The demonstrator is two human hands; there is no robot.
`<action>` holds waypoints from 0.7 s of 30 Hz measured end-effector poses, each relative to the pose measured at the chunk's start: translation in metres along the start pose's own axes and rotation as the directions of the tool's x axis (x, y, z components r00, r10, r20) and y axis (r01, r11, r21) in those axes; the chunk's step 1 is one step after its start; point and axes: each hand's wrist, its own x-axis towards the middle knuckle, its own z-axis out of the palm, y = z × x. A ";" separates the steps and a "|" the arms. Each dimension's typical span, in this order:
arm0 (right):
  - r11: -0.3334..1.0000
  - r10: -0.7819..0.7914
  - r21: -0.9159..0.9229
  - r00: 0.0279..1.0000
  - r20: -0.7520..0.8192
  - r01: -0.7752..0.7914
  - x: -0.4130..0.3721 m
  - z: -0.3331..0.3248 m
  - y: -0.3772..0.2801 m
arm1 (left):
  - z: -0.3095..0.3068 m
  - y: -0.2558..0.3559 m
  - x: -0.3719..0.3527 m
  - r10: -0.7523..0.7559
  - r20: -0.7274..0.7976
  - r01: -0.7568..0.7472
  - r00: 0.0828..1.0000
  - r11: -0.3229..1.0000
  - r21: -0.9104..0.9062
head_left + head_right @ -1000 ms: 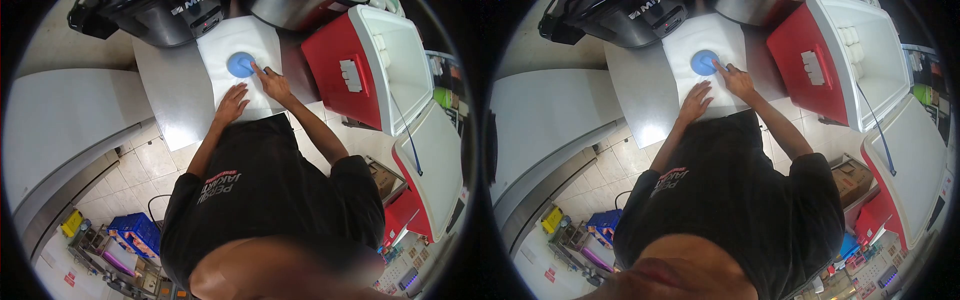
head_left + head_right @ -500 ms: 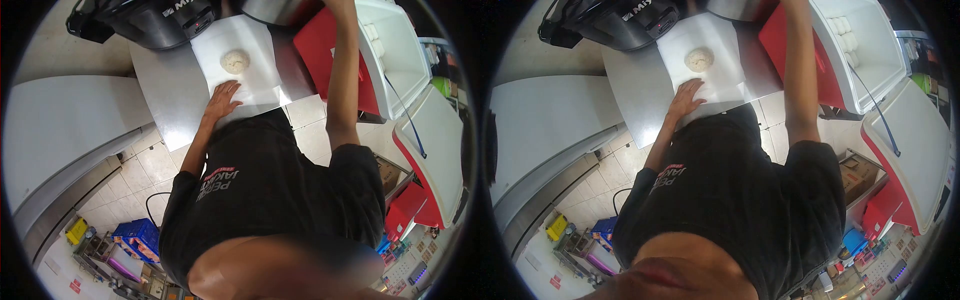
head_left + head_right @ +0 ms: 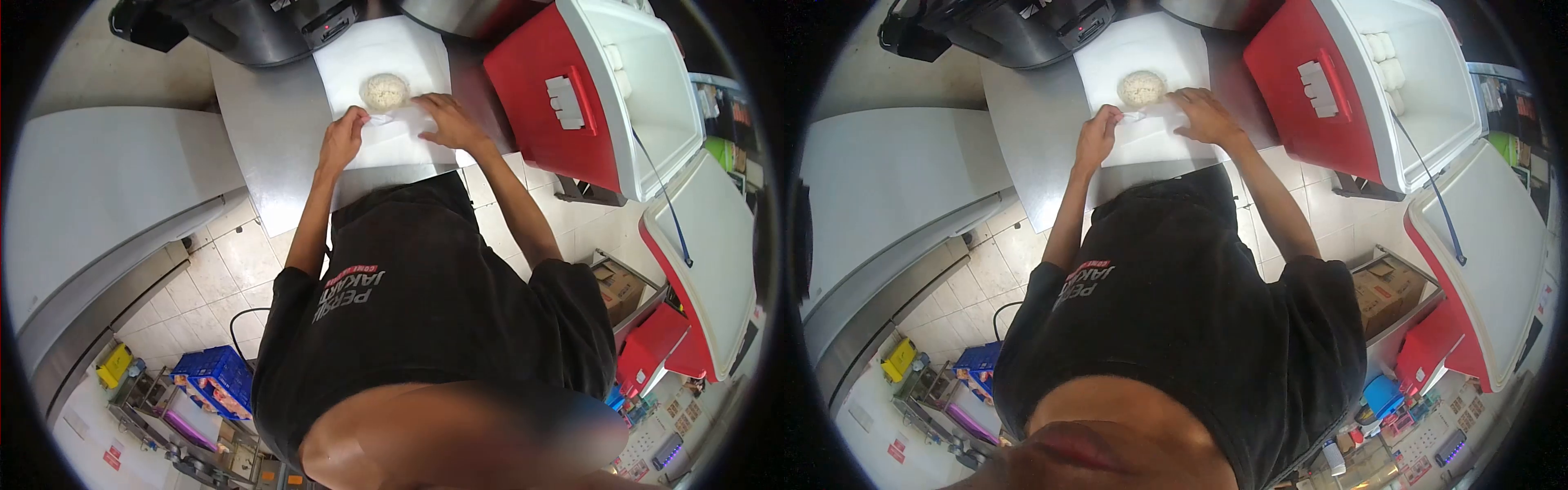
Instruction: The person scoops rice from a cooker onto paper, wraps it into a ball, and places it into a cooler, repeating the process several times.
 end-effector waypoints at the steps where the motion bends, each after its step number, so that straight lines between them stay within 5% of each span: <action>1: 1.000 -0.005 0.001 1.000 0.003 0.005 -0.004 0.005 0.009 | 0.001 -0.006 0.000 0.035 -0.039 -0.036 0.999 0.999 -0.032; 4: 0.970 0.113 0.216 0.993 0.022 -0.115 -0.008 0.008 0.026 | -0.007 -0.010 -0.009 0.150 0.002 -0.150 0.989 0.989 -0.018; 6: 0.910 0.209 0.357 0.977 0.041 -0.209 -0.013 0.002 0.021 | -0.009 -0.005 -0.016 0.263 0.065 -0.271 0.963 0.922 0.275; 11: 0.953 0.058 0.299 0.998 0.000 -0.055 -0.030 0.010 0.029 | -0.006 -0.042 -0.021 0.378 0.127 -0.399 0.917 0.868 0.295; 14: 0.920 0.084 0.385 0.996 -0.025 -0.068 -0.043 0.008 0.019 | -0.011 -0.035 -0.027 0.165 0.018 -0.166 0.986 0.980 0.114; 16: 0.871 0.150 0.478 0.988 -0.039 -0.113 -0.042 0.005 0.013 | -0.008 -0.029 -0.027 -0.168 -0.091 0.154 0.982 0.978 -0.140; 18: 0.809 0.450 0.403 0.892 0.043 -0.427 -0.032 0.007 0.004 | 0.002 -0.020 -0.021 -0.138 -0.201 0.106 0.970 0.981 -0.165; 21: 0.735 0.595 0.423 0.803 -0.030 -0.529 -0.014 0.021 0.004 | 0.011 -0.014 -0.005 -0.133 -0.331 0.121 0.934 0.991 -0.058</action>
